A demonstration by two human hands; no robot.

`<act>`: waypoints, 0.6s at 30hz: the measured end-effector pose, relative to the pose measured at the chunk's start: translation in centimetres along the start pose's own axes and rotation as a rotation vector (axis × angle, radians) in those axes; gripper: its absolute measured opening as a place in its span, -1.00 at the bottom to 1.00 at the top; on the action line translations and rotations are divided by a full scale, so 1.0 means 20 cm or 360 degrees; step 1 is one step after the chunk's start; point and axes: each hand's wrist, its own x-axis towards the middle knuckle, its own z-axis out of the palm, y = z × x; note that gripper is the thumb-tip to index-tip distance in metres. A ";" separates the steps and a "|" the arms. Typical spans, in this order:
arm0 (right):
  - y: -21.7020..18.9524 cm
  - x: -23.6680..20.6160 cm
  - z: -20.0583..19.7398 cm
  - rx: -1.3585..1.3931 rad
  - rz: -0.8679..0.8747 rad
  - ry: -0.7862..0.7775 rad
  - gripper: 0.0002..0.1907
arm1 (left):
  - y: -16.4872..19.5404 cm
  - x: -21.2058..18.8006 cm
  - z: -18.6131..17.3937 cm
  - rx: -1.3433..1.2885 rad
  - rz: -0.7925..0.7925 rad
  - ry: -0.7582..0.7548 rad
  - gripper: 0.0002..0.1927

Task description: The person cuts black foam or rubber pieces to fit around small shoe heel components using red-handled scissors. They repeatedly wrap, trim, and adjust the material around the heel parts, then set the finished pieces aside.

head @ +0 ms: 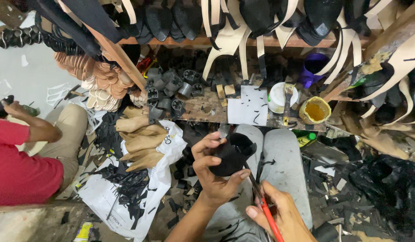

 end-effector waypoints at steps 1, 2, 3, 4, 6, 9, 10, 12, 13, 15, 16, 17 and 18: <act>-0.01 0.01 -0.01 -0.0049 0.0166 -0.0060 -0.49 | 0.00 0.00 0.00 -0.0063 -0.0058 -0.0008 -0.31; -0.02 0.02 -0.03 -0.0095 0.0331 -0.0123 -0.55 | 0.01 0.00 -0.01 -0.0122 -0.0116 -0.0017 -0.28; -0.02 0.03 -0.04 -0.0141 0.0493 -0.0186 -0.58 | 0.01 0.00 -0.02 -0.0182 -0.0171 -0.0027 -0.26; -0.03 0.03 -0.05 -0.0145 0.0482 -0.0184 -0.59 | 0.01 -0.01 -0.02 -0.0198 -0.0219 -0.0011 -0.27; -0.05 0.05 -0.07 -0.0152 0.0467 -0.0181 -0.58 | 0.02 -0.02 -0.03 -0.0231 -0.0320 0.0023 -0.27; -0.07 0.06 -0.10 -0.0181 0.0385 -0.0235 -0.57 | 0.02 -0.03 -0.04 -0.0207 -0.0176 -0.0018 -0.33; -0.07 0.06 -0.10 -0.0179 0.0371 -0.0230 -0.56 | 0.01 -0.02 -0.04 -0.0174 -0.0113 -0.0039 -0.32; -0.08 0.06 -0.10 -0.0173 0.0341 -0.0221 -0.52 | 0.00 -0.02 -0.04 -0.0106 0.0012 -0.0081 -0.30; -0.07 0.06 -0.11 -0.0233 0.0337 -0.0185 -0.51 | 0.00 -0.02 -0.04 -0.0040 0.0030 -0.0094 -0.30; -0.07 0.06 -0.11 -0.0347 0.0333 -0.0120 -0.46 | 0.00 -0.02 -0.04 0.0099 0.0060 -0.0122 -0.30; -0.06 0.06 -0.11 -0.0342 0.0326 -0.0143 -0.48 | 0.01 -0.02 -0.04 0.0074 0.0034 -0.0112 -0.30; -0.05 0.07 -0.11 -0.0341 0.0311 -0.0162 -0.50 | 0.01 -0.02 -0.04 0.0046 0.0016 -0.0102 -0.29; -0.05 0.07 -0.11 -0.0340 0.0299 -0.0179 -0.51 | 0.02 -0.02 -0.04 0.0016 -0.0003 -0.0093 -0.29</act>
